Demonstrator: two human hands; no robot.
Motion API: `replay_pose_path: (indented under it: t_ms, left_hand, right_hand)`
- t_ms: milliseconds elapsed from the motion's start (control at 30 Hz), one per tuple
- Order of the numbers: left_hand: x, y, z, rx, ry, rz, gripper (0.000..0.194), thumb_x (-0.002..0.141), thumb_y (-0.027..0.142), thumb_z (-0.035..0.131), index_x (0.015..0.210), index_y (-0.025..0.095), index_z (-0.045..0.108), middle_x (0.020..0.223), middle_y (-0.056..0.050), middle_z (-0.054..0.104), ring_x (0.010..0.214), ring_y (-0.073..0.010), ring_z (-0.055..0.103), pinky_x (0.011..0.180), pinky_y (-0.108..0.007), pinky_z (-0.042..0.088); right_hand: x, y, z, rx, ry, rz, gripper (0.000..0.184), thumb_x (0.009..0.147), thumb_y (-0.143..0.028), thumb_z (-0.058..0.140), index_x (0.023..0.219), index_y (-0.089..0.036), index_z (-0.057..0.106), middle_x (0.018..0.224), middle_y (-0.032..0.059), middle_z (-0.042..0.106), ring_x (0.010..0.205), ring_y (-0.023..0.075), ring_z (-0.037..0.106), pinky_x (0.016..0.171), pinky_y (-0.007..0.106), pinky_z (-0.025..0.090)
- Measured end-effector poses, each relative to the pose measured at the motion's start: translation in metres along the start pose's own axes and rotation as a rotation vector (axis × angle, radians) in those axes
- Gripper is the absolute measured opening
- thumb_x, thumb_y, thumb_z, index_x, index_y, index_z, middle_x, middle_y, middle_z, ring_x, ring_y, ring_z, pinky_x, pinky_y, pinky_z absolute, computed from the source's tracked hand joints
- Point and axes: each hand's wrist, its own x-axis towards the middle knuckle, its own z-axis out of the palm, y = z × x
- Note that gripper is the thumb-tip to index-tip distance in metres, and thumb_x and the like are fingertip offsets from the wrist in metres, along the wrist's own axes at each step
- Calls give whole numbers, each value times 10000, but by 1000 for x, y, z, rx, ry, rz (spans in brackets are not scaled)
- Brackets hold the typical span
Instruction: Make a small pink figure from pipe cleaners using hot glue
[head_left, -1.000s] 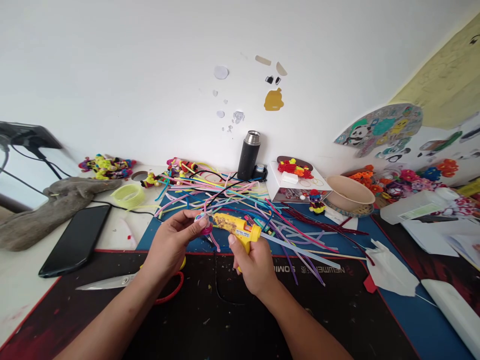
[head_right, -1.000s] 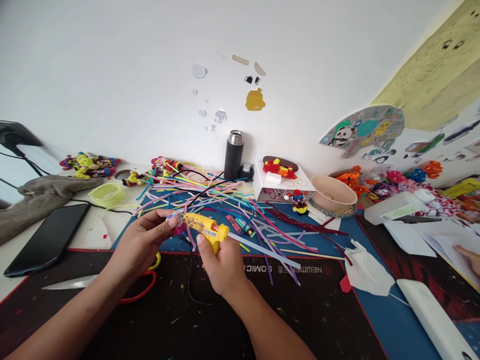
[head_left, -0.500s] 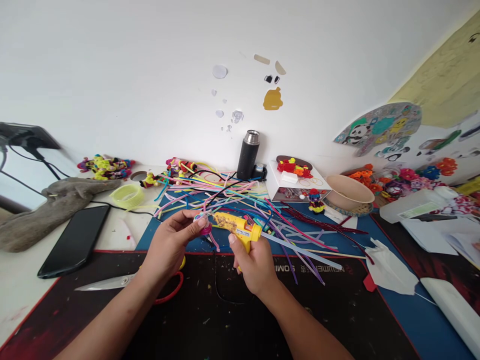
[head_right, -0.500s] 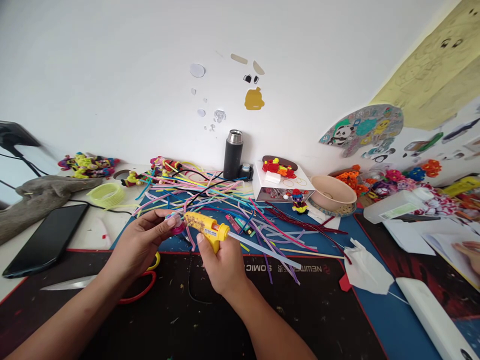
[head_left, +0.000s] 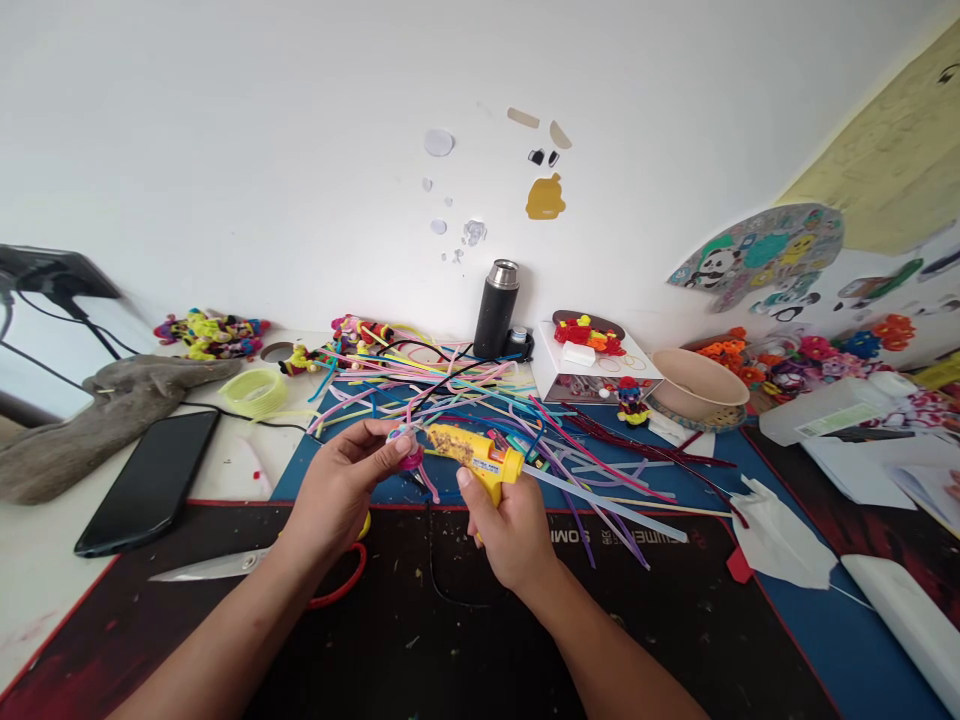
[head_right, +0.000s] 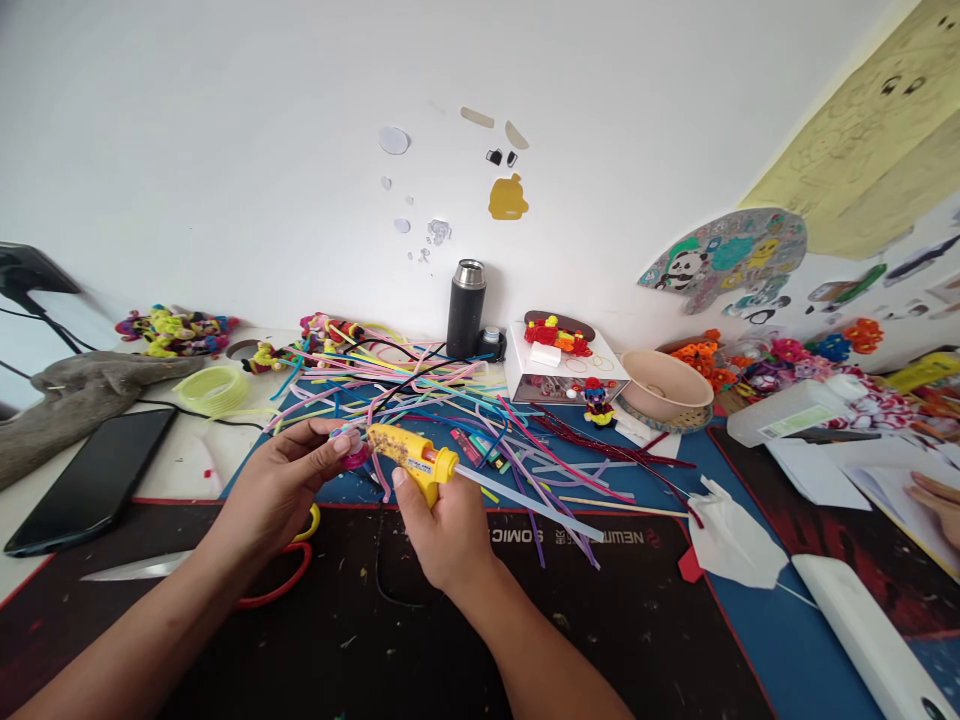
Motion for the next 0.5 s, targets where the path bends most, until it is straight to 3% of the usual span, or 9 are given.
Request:
replay_pose_path:
  t_ms: [500]
  left_hand:
    - [-1,1,0,-3,12,-13,465,532,435,1077,822,169,829,837,-40,755,775,-169,686,733,-264,592]
  right_hand:
    - [1,-3,-2,-1,18,8,573,999,-676,561,622,-248,517,450,-5,495,436,150,497,448,270,386]
